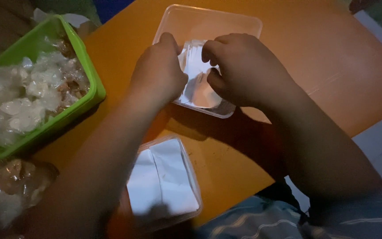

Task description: Folding white tissues and stacking them neatly into a clear plastic container

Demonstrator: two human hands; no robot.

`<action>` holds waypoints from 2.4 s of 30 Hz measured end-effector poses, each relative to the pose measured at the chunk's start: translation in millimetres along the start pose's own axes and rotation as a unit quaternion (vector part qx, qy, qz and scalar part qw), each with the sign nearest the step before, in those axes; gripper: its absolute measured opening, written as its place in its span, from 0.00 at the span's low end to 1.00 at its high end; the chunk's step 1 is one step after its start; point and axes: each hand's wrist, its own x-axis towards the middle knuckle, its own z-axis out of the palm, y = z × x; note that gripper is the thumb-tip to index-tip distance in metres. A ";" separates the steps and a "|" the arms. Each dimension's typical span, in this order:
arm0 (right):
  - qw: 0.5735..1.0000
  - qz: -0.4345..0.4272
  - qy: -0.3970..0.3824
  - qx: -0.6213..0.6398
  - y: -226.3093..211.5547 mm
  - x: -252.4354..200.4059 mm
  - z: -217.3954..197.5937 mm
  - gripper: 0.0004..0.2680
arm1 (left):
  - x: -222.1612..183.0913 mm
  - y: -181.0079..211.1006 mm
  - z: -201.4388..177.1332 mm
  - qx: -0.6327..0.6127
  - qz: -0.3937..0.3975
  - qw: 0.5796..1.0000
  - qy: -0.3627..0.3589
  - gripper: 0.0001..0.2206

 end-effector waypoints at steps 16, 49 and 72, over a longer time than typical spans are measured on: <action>0.999 -0.003 0.042 0.032 -5.2 -2.5 -6.9 0.10 | -13.2 -20.4 -9.6 -0.017 0.113 0.988 0.101 0.09; 0.910 -0.281 -0.013 0.305 -135.6 -40.0 -13.0 0.07 | -199.6 -136.0 33.7 -0.257 0.399 0.837 0.273 0.13; 0.921 -0.346 -0.108 0.143 -125.0 -29.7 9.8 0.06 | -203.3 -154.9 38.9 -0.064 0.396 0.900 0.172 0.04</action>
